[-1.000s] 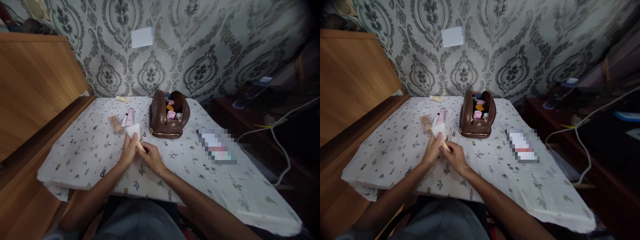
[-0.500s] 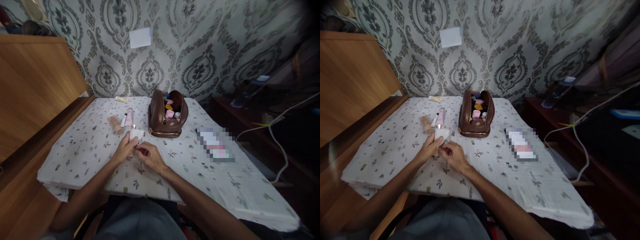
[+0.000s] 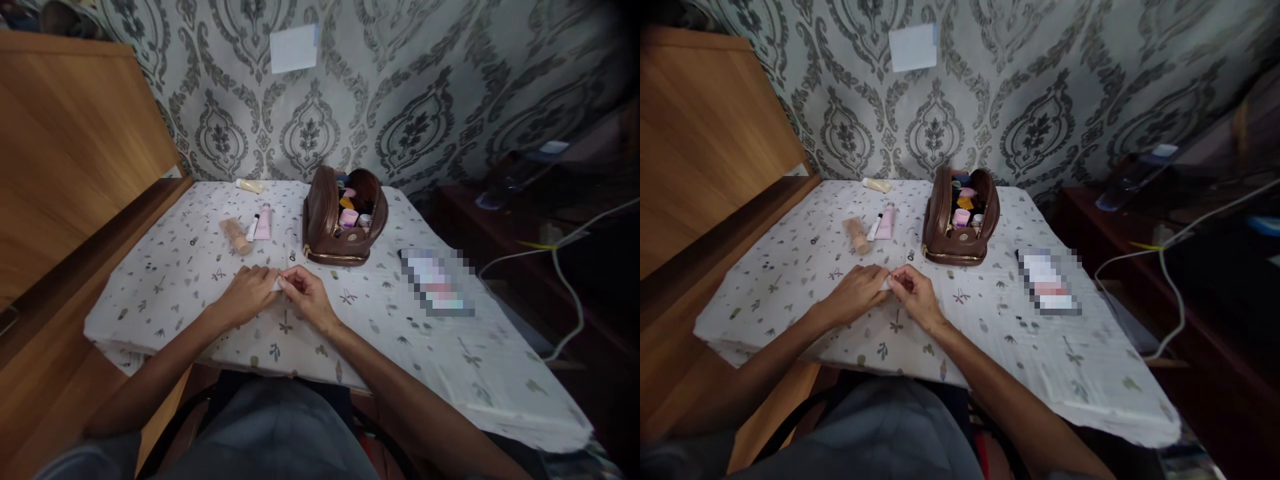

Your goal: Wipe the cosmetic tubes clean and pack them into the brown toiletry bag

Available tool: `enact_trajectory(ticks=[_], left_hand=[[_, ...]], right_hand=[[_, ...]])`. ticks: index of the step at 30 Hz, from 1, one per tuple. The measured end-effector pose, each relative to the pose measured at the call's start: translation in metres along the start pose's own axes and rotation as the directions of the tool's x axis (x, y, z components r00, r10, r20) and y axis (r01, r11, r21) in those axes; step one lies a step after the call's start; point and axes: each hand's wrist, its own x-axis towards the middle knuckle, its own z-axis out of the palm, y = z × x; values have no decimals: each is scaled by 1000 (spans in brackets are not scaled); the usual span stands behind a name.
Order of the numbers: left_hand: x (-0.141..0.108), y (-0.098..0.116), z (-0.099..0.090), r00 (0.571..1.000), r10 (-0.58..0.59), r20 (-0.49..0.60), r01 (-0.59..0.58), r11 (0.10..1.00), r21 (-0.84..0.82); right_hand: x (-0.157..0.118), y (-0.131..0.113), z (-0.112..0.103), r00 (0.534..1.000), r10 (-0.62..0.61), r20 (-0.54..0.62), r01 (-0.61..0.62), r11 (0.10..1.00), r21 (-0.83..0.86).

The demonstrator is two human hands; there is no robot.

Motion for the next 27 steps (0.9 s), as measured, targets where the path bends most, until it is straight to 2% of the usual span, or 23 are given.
enact_trajectory(ticks=[2,4,6,8,10,13,14,15,17,18,21,23,27], left_hand=[[0,-2,0,1000,3,-9,-3,1000,27],[-3,-10,-5,1000,0,-30,-1,1000,-29],[-9,-24,-13,998,-31,-48,23,987,-161],[-15,-38,-22,990,-132,-44,108,928,-357],[-21,-49,-30,953,-301,-21,226,759,-611],[-27,-54,-34,868,-492,61,285,395,-873],[-27,-53,-33,857,-510,77,274,323,-906],[-27,-52,-31,855,-512,77,257,291,-921],[-25,-46,-25,847,-531,18,198,286,-938],[-23,-43,-21,827,-562,-29,158,282,-946],[-13,-33,-8,718,-688,-105,59,210,-976],[-6,-25,-1,676,-732,-83,32,141,-989],[6,1,17,659,-752,-13,27,41,-999]], right_hand=[[0,-1,-1,1000,5,-13,-5,1000,4],[1,-3,-3,999,5,-50,-4,1000,22],[3,-4,-7,994,10,-111,-4,999,53],[5,-4,-10,985,34,-170,-20,996,86],[6,-4,-11,978,74,-197,-51,991,122],[6,-4,-10,977,118,-178,-87,981,173],[6,-4,-9,978,124,-165,-93,978,185],[5,-3,-8,980,128,-150,-98,976,193],[5,-1,-7,984,137,-117,-111,973,203],[5,0,-6,986,140,-92,-120,972,202],[5,4,-4,992,129,-1,-127,978,167],[5,7,-1,992,110,58,-117,983,139],[4,9,5,988,98,120,-112,987,113]])
